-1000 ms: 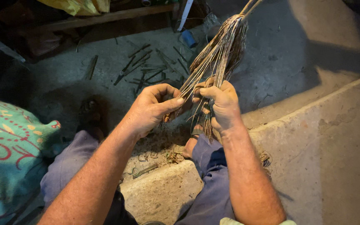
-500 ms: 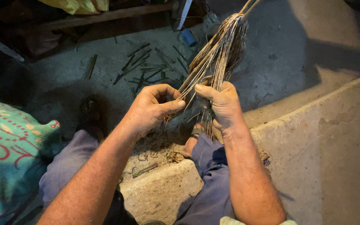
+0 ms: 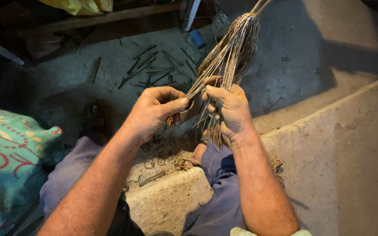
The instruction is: The person sits on the floor and weaves thin dried plant fibers around two wooden sticks to form a broom head. They repeatedly wrap, pull, and tighten the fibers by hand, occasionally separating strands and adjusting the bundle.
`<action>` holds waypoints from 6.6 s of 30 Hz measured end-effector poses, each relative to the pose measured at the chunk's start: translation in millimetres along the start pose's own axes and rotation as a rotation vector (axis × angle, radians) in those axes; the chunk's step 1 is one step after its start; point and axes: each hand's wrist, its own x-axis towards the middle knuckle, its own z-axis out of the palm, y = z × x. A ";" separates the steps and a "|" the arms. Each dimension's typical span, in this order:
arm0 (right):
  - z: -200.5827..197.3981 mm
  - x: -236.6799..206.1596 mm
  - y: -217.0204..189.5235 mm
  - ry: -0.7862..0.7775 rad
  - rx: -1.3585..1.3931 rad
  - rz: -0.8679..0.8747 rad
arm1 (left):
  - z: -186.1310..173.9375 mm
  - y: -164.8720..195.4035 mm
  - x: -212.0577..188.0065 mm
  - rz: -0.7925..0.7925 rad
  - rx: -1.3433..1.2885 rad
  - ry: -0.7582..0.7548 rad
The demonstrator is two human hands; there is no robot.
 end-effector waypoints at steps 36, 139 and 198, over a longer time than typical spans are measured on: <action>-4.5 -3.9 -4.2 -0.154 -0.061 -0.047 | 3.0 3.2 -2.0 0.013 0.011 -0.009; 5.1 -1.3 1.6 -0.092 0.006 -0.021 | 6.7 0.4 -1.6 -0.001 0.041 -0.003; -5.5 25.2 8.0 -0.170 -0.746 -0.597 | 10.4 33.2 73.5 0.737 0.585 -0.052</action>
